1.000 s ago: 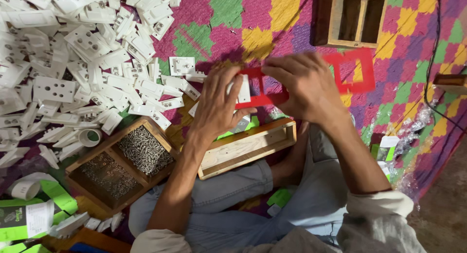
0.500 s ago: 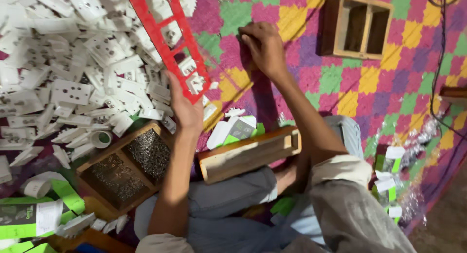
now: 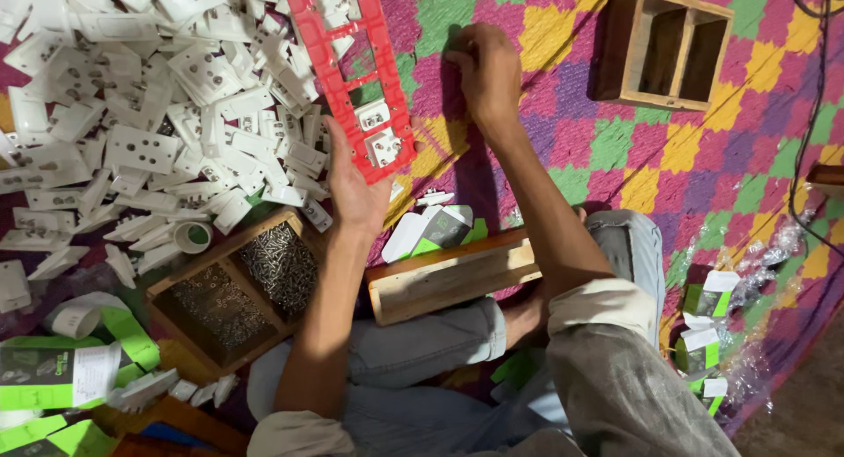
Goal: The person sits on the floor and assembles white electrical socket modules into a red plastic frame. They pick up the modules and screws from a wooden box and the surrounding pile, insert them into the frame, and tighten them by hand.
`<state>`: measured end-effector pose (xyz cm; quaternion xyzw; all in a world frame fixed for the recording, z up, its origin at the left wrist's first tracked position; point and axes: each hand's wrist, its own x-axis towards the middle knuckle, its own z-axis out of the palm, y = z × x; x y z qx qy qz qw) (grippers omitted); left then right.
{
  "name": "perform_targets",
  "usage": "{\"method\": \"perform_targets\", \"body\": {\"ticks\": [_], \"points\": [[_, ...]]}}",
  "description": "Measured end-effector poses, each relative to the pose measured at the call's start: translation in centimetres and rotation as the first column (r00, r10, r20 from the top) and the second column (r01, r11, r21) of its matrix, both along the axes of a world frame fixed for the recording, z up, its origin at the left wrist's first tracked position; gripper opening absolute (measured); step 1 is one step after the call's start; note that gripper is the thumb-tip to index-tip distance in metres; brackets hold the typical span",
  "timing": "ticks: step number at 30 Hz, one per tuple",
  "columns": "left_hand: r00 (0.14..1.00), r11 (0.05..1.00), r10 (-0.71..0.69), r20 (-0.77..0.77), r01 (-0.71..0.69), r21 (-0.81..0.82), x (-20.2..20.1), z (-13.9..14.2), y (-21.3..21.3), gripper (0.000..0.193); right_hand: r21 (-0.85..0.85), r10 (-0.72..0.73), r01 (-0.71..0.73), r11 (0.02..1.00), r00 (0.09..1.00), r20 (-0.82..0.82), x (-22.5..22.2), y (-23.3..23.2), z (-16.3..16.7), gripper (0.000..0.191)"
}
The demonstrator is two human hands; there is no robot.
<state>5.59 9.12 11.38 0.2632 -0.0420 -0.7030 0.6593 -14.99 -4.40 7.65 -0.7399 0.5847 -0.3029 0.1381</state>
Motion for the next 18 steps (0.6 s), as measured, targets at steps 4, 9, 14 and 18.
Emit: {"method": "perform_targets", "body": {"ticks": [4,9,14,18], "points": [[1.0,1.0,0.009,-0.021,-0.008,0.022,0.4,-0.4,0.3,0.071,-0.078,-0.038,0.036,0.996,0.999,-0.021,-0.1,0.8,-0.2,0.011],[1.0,1.0,-0.012,0.002,0.012,0.017,0.3,-0.6,0.6,0.071,-0.092,-0.024,0.019,0.996,0.998,-0.058,-0.5,1.3,0.0,0.009],[0.996,0.995,-0.084,-0.007,0.084,-0.063,0.1,0.0,0.8,0.064,-0.034,-0.017,0.019,0.999,0.999,0.048,0.1,1.6,1.5,0.009],[0.991,0.988,-0.132,-0.036,0.129,-0.08,-0.5,-0.6,0.5,0.063,0.244,-0.181,0.05,0.968,0.813,0.554,1.0,5.7,3.4,0.009]]}}
